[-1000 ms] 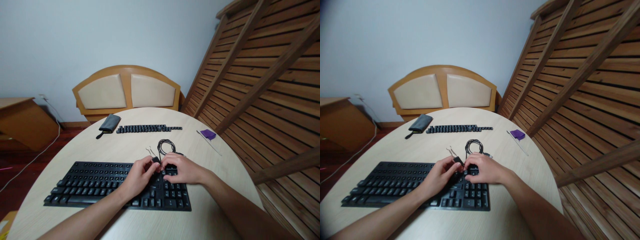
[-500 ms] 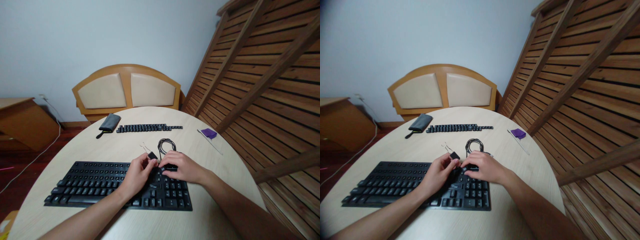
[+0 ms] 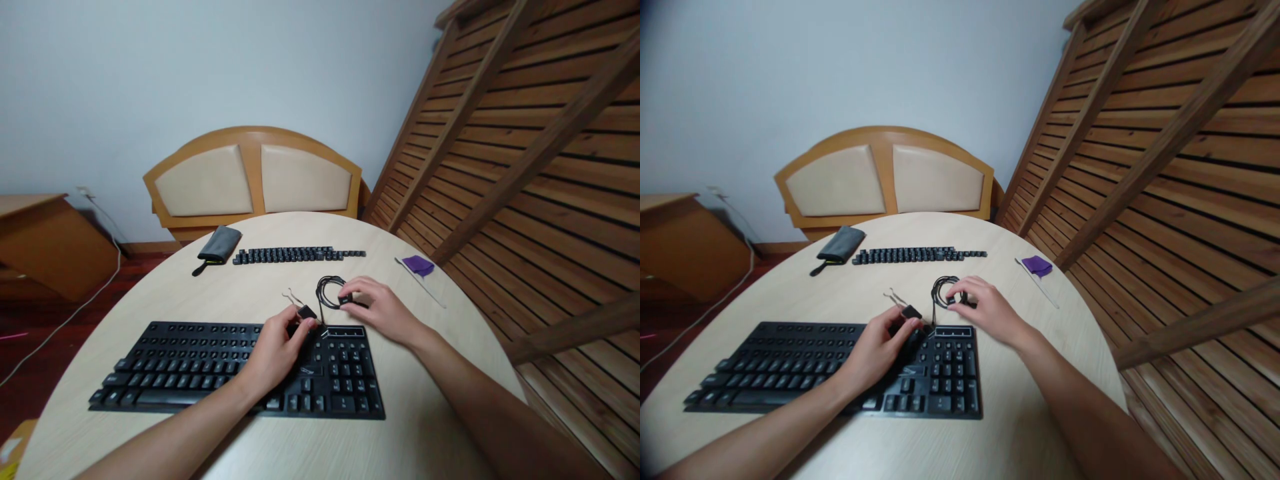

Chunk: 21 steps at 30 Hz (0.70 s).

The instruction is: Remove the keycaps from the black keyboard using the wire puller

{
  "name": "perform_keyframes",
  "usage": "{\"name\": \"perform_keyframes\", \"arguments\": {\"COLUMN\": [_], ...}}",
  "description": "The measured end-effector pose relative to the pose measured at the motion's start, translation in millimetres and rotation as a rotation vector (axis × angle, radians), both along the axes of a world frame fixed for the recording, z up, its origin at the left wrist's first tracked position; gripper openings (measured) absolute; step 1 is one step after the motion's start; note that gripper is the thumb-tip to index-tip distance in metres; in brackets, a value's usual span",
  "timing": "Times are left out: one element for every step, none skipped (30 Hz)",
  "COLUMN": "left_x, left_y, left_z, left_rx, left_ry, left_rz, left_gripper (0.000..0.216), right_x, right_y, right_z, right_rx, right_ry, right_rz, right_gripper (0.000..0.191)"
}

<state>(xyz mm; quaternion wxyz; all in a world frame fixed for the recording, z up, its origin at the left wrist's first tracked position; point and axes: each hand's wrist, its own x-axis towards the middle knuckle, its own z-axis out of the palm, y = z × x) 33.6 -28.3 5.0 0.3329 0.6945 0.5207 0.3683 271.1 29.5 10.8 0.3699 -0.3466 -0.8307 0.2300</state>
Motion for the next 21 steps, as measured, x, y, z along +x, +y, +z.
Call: {"name": "perform_keyframes", "arguments": {"left_x": [0, 0, 0, 0, 0, 0, 0, 0, 1, 1, 1, 1, 2, 2, 2, 2, 2, 2, 2, 2, 2], "left_y": [0, 0, -1, -1, -1, -1, -1, -1, -1, -1, -1, -1, -1, -1, -1, -1, -1, -1, -1, -1, 0], "left_z": [0.0, -0.1, -0.2, -0.2, -0.2, 0.0, 0.2, 0.6, 0.9, 1.3, 1.7, 2.0, 2.3, 2.5, 2.7, 2.9, 3.0, 3.0, 2.9, 2.7, 2.4], "left_rx": [-0.004, -0.006, -0.007, -0.008, -0.008, -0.009, -0.009, -0.009, -0.01, -0.01, -0.009, -0.009, -0.011, -0.014, -0.019, -0.024, -0.029, -0.032, -0.034, -0.036, -0.037], "left_ry": [0.005, 0.008, 0.009, 0.01, 0.009, 0.007, 0.003, 0.001, 0.0, 0.001, 0.001, 0.004, 0.007, 0.011, 0.015, 0.019, 0.021, 0.023, 0.023, 0.022, 0.022], "left_rz": [0.002, 0.007, 0.007, 0.006, 0.004, 0.0, -0.006, -0.011, -0.012, -0.012, -0.012, -0.012, -0.012, -0.013, -0.014, -0.017, -0.021, -0.025, -0.027, -0.027, -0.028], "left_gripper": [0.025, 0.026, 0.026, 0.026, 0.026, 0.026, 0.025, 0.025, 0.025, 0.026, 0.026, 0.026, 0.026, 0.026, 0.026, 0.026, 0.027, 0.027, 0.027, 0.028, 0.028], "right_x": [7, 13, 20, 26, 31, 35, 37, 39, 39, 39, 37, 36, 34, 32, 30, 28, 26, 24, 23, 21, 19], "right_y": [6, 12, 18, 24, 30, 35, 39, 42, 45, 47, 49, 50, 52, 54, 56, 59, 63, 67, 72, 77, 81], "right_z": [-2.8, -6.6, -11.3, -16.6, -22.1, -27.5, -32.6, -37.0, -40.5, -43.2, -44.9, -45.7, -45.7, -45.0, -43.8, -42.1, -40.2, -38.4, -36.7, -35.5, -34.8], "right_rx": [0.009, 0.017, 0.016, 0.004, -0.017, -0.043, -0.064, -0.073, -0.075, -0.072, -0.065, -0.057, -0.051, -0.046, -0.041, -0.037, -0.036, -0.035, -0.036, -0.038, -0.041], "right_ry": [-0.002, -0.009, -0.018, -0.028, -0.031, -0.033, -0.04, -0.058, -0.083, -0.109, -0.135, -0.157, -0.173, -0.187, -0.205, -0.225, -0.245, -0.261, -0.275, -0.284, -0.289], "right_rz": [-0.081, -0.16, -0.228, -0.286, -0.336, -0.375, -0.403, -0.43, -0.456, -0.482, -0.508, -0.534, -0.558, -0.577, -0.594, -0.607, -0.617, -0.626, -0.635, -0.648, -0.665], "right_gripper": [0.014, 0.013, 0.013, 0.014, 0.014, 0.016, 0.017, 0.017, 0.018, 0.018, 0.019, 0.019, 0.02, 0.02, 0.021, 0.021, 0.021, 0.02, 0.02, 0.019, 0.019]}}
